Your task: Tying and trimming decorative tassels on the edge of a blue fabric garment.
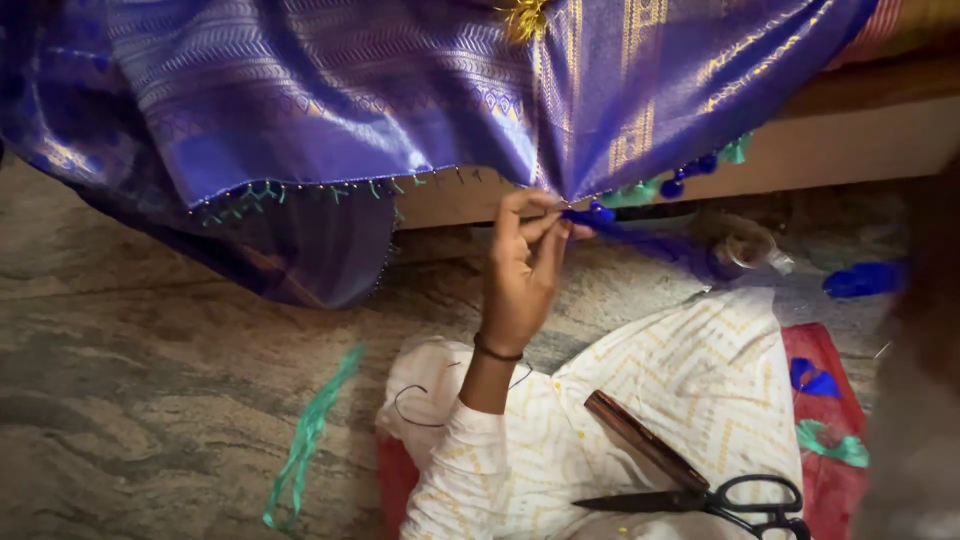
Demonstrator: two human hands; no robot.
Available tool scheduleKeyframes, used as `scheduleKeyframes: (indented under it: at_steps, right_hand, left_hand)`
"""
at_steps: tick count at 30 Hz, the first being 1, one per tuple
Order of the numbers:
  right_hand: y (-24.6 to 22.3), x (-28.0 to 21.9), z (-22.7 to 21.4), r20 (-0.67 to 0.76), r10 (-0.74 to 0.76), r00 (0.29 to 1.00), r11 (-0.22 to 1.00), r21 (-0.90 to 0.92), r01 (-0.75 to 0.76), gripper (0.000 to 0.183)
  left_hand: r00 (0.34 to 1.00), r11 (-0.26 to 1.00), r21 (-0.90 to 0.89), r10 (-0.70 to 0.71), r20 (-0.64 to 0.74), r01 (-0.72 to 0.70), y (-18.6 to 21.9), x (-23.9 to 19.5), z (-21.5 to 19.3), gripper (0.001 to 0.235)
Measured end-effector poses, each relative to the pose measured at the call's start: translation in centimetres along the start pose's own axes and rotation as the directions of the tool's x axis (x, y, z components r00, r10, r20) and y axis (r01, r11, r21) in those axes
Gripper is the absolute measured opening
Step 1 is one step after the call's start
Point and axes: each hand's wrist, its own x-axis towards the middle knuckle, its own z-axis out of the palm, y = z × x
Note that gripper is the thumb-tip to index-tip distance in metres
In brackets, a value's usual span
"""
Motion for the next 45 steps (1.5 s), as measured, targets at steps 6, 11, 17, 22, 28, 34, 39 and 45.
scheduleKeyframes:
  at_steps: [6,11,17,22,28,34,39,45]
  right_hand:
    - [2.7,15.3,18.4,0.001,0.096,0.995,0.986,0.139,-0.095,0.021]
    - [15.5,20.4,17.5,-0.274,-0.011,0.962,0.971,0.228,0.076,0.016]
    - [10.7,23.3,12.7,-0.798,-0.129,0.589,0.967,0.032,0.254,0.014]
    - [4.7,25.5,9.5,-0.832,-0.007,0.554,0.923,0.208,0.323,0.015]
    - [5.5,26.6,11.7,-0.911,0.008,0.411,0.922,0.166,0.35,0.016]
    - [7.6,26.2,14.6,-0.898,-0.147,0.414,0.898,0.055,0.438,0.019]
    - [9.7,25.8,14.1,-0.87,-0.002,0.494,0.91,0.203,0.361,0.023]
    - [8.1,25.3,13.6,-0.782,0.007,0.623,0.718,0.438,0.541,0.018]
  left_hand:
    - [0.99,0.947,-0.31,-0.119,-0.081,0.088,-4.1,0.0,0.7,0.013]
    - [0.968,0.878,-0.449,-0.234,-0.094,0.168,-5.0,0.2,1.2,0.017]
    - [0.968,0.946,-0.302,-0.175,-0.178,0.115,-5.1,-0.3,1.4,0.02]
    - [0.949,0.987,-0.159,-0.064,-0.308,0.015,-6.7,-1.0,1.8,0.024]
    - [0.962,1.0,-0.007,0.027,-0.27,-0.03,-2.3,-1.0,1.7,0.019]
    - [0.99,0.994,0.019,-0.102,-0.103,0.104,0.5,0.7,-1.4,0.013]
    - [0.922,0.882,-0.278,-0.336,0.194,0.38,-2.6,2.4,-3.5,0.022]
    - [0.916,0.882,-0.247,-0.384,0.118,0.402,-1.6,2.2,-2.6,0.013]
